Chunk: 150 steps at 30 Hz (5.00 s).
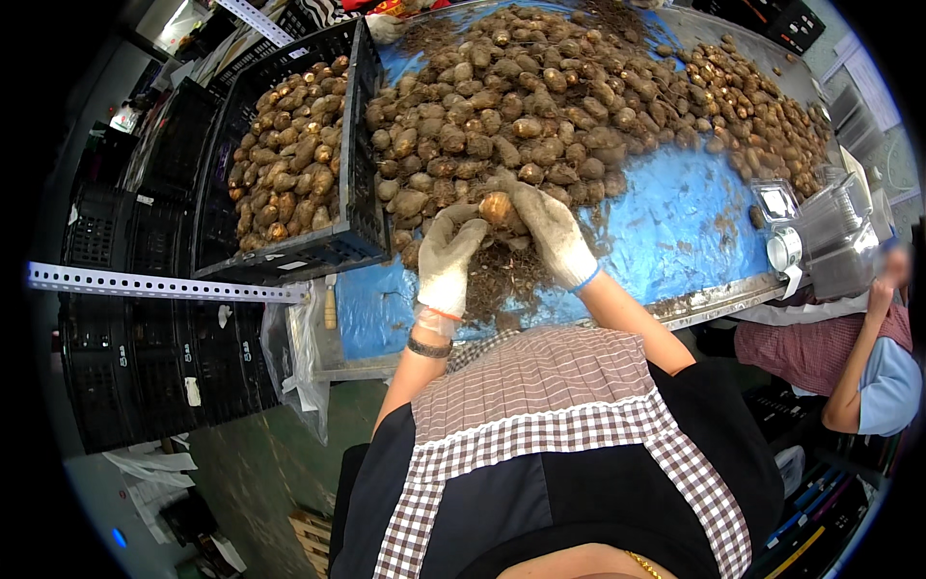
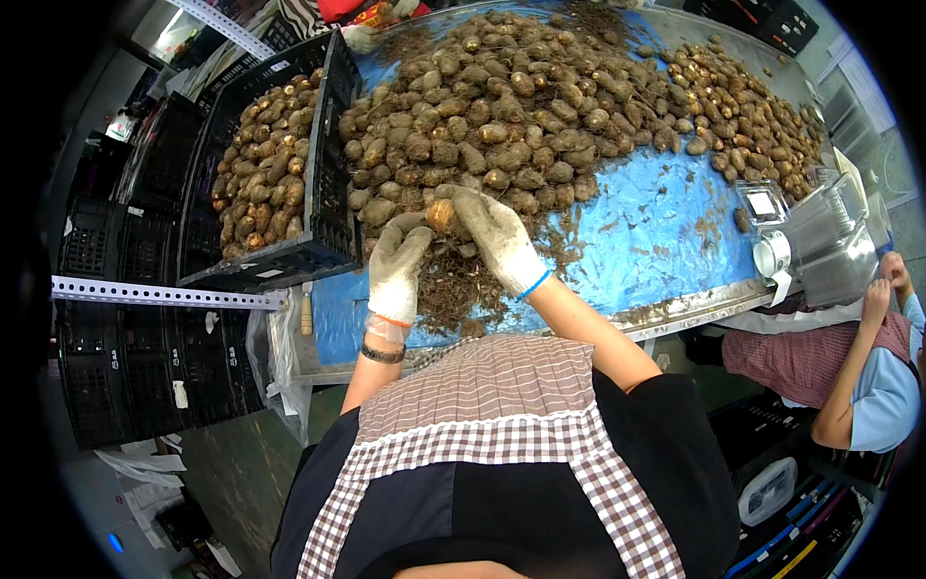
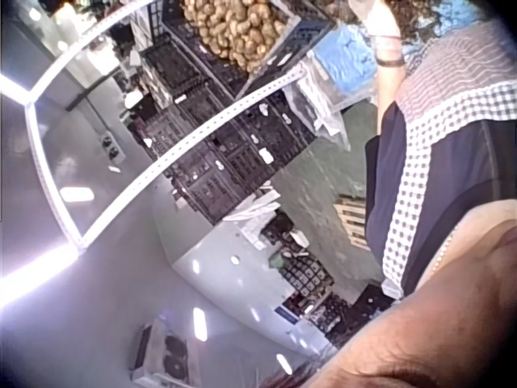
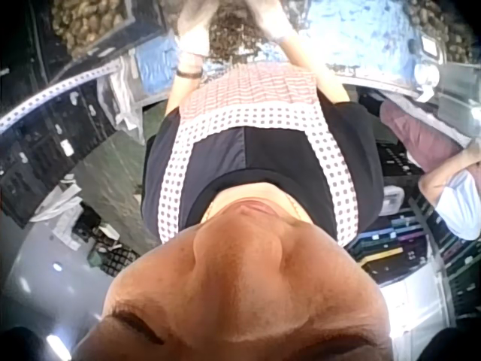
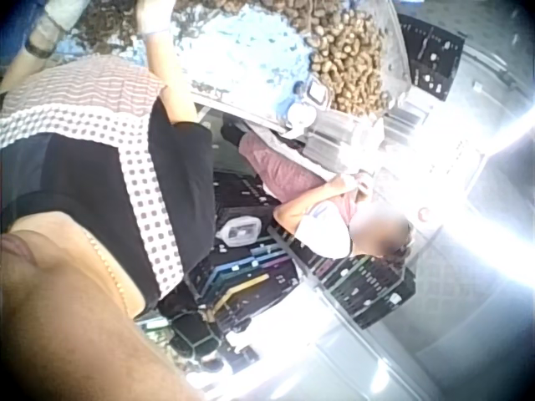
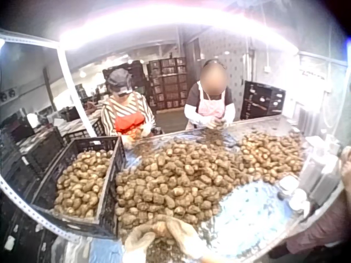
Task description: The person sorts through a pile of small brown tubers on a table, picking them up one by one, cleaning off loose soil with their gloved hands, and placing them into a plastic crate.
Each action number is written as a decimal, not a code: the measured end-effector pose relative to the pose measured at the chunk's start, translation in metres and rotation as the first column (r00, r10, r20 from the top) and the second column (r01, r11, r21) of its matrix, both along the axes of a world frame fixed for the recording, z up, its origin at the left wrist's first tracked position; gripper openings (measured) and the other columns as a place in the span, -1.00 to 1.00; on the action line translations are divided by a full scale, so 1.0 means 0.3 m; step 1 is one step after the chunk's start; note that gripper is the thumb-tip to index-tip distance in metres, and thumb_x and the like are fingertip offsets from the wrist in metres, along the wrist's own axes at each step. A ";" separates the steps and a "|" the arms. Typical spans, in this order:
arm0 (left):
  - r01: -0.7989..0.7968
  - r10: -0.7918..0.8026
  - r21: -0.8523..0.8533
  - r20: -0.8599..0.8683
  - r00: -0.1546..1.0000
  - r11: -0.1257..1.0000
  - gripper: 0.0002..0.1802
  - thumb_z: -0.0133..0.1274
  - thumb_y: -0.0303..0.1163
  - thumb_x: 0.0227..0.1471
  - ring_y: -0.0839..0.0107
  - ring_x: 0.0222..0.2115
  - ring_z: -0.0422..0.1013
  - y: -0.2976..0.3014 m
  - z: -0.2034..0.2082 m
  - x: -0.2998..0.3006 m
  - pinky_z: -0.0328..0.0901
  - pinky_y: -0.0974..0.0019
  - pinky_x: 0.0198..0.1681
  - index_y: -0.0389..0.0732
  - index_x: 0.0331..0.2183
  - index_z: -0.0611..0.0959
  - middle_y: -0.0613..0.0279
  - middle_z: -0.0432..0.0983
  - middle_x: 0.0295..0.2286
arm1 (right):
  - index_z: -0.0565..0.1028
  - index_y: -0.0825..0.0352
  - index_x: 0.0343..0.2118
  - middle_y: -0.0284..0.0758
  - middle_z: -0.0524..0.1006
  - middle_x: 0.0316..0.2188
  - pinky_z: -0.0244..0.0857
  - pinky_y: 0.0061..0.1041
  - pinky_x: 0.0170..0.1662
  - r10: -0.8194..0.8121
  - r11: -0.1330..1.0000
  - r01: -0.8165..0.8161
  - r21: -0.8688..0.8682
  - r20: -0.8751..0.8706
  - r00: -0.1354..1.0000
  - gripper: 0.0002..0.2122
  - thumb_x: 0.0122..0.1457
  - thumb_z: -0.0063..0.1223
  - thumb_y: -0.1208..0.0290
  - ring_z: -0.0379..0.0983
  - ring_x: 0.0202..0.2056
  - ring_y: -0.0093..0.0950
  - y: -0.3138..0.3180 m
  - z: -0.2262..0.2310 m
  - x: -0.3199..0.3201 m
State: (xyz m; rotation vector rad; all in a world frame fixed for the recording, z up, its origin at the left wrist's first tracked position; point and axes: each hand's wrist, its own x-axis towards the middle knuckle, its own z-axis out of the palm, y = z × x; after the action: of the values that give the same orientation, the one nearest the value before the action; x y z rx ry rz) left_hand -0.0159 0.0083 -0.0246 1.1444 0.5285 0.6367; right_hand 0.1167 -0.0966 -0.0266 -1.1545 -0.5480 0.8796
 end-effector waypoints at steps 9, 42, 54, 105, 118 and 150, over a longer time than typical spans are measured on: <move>0.007 -0.007 0.136 0.002 1.000 0.991 -0.46 0.11 -0.61 0.01 0.39 -0.21 0.49 -0.056 0.106 0.029 0.44 0.37 -0.13 -0.44 0.07 0.43 -0.02 0.41 0.00 | 0.36 0.37 0.12 -0.33 0.51 -0.10 0.36 -0.62 -0.19 0.060 0.991 -0.019 0.131 -0.317 0.946 -0.50 0.31 -0.11 0.04 0.45 -0.22 -0.61 -0.020 0.033 -0.043; -0.195 0.144 0.726 0.134 0.981 0.659 -0.66 0.26 -0.59 -0.12 0.37 -0.24 0.48 -0.036 0.119 0.063 0.42 0.33 -0.15 -0.32 -0.20 0.63 0.13 0.54 -0.20 | 0.12 0.39 0.28 -0.30 0.25 0.21 0.14 -0.54 0.17 0.236 0.933 -0.170 0.317 -0.183 0.954 -0.38 0.21 0.08 0.32 0.16 0.19 -0.55 -0.075 0.066 -0.013; -0.127 0.278 0.717 -0.097 0.956 0.686 -0.94 0.16 -0.59 -0.10 0.32 -0.39 0.43 0.014 0.037 -0.026 0.32 0.28 -0.27 -0.33 -0.45 0.64 0.16 0.55 -0.41 | 0.01 0.39 0.29 -0.23 0.26 0.16 0.40 -0.21 0.05 0.291 0.850 -0.029 0.527 -0.422 0.859 -0.43 0.26 -0.07 0.50 0.34 0.08 -0.36 -0.060 0.051 0.018; -0.209 0.256 0.408 -0.066 0.964 0.889 -0.76 0.09 -0.51 0.05 0.48 -0.39 0.49 0.002 0.064 0.020 0.42 0.39 -0.27 -0.31 -0.18 0.64 0.15 0.61 -0.36 | 0.19 0.39 0.23 -0.32 0.36 0.11 0.15 -0.52 0.18 0.178 0.946 -0.084 0.312 -0.284 0.942 -0.42 0.17 0.12 0.40 0.28 0.11 -0.53 -0.066 0.051 0.007; -0.266 0.403 0.691 -0.039 0.915 0.672 -0.84 0.21 -0.46 -0.07 0.33 -0.41 0.48 0.039 0.004 0.050 0.35 0.34 -0.30 -0.32 -0.38 0.68 0.17 0.60 -0.41 | 0.14 0.40 0.25 -0.25 0.32 0.15 0.18 -0.41 0.20 0.194 0.938 -0.111 0.328 -0.233 0.953 -0.36 0.13 0.17 0.46 0.28 0.13 -0.45 -0.052 -0.002 -0.018; -0.067 0.192 0.490 -0.211 0.958 0.869 -0.86 0.14 -0.52 -0.01 0.38 -0.37 0.49 -0.064 -0.054 -0.026 0.35 0.34 -0.22 -0.35 -0.35 0.68 0.16 0.62 -0.39 | 0.05 0.37 0.29 -0.24 0.42 0.03 0.32 -0.51 0.07 0.193 0.980 -0.186 -0.068 0.107 0.975 -0.22 0.06 0.28 0.45 0.37 0.01 -0.48 -0.082 -0.052 -0.060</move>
State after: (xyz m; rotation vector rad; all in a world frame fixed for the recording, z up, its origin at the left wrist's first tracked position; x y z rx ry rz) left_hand -0.0236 -0.0109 -0.0408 1.6871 0.6944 0.7685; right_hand 0.0987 -0.1213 -0.0420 -1.2241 -0.7389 1.0031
